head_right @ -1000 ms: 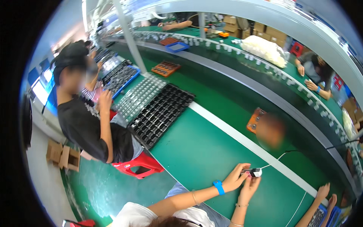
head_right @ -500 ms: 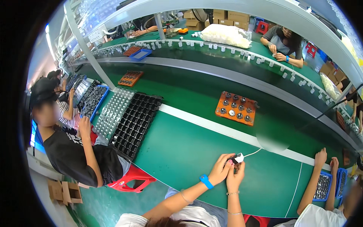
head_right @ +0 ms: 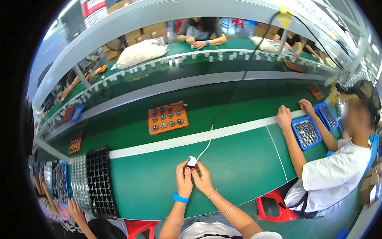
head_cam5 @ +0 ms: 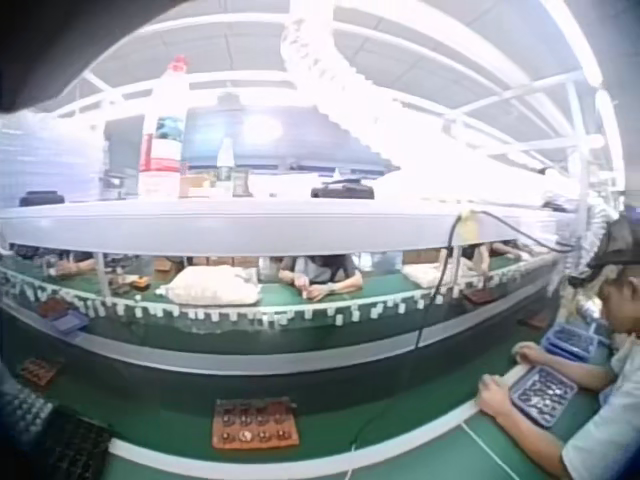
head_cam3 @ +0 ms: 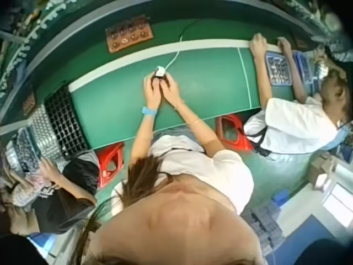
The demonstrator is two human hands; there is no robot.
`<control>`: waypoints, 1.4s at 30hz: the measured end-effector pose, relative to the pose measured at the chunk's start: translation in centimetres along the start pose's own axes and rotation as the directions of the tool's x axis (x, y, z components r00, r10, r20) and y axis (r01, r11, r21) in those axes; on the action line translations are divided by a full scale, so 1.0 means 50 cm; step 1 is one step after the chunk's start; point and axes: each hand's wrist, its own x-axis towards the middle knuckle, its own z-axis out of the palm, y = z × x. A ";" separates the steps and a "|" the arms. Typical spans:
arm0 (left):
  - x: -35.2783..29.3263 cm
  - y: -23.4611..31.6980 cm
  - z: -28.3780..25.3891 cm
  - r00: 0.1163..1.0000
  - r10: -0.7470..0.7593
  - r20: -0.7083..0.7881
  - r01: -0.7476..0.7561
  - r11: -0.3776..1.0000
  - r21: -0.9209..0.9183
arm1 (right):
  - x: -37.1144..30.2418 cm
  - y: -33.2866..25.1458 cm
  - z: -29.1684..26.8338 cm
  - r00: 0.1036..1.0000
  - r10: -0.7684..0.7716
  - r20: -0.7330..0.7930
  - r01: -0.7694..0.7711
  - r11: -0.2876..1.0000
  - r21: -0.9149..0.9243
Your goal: Assembling small electronic components onto a circuit board on a factory production line.
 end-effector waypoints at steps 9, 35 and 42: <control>-0.007 -0.004 0.011 1.000 -0.008 0.028 0.007 1.000 0.026 | -0.004 -0.017 -0.012 1.000 -0.006 0.000 0.006 0.996 -0.092; 0.002 0.043 0.068 0.996 -0.089 -0.022 0.088 0.995 -0.041 | 0.017 -0.051 -0.061 0.997 -0.082 0.012 0.083 0.993 -0.085; 0.012 0.039 0.092 0.952 -0.282 -0.121 0.222 0.905 -0.364 | 0.009 -0.086 -0.096 0.993 -0.059 -0.100 0.061 0.998 0.017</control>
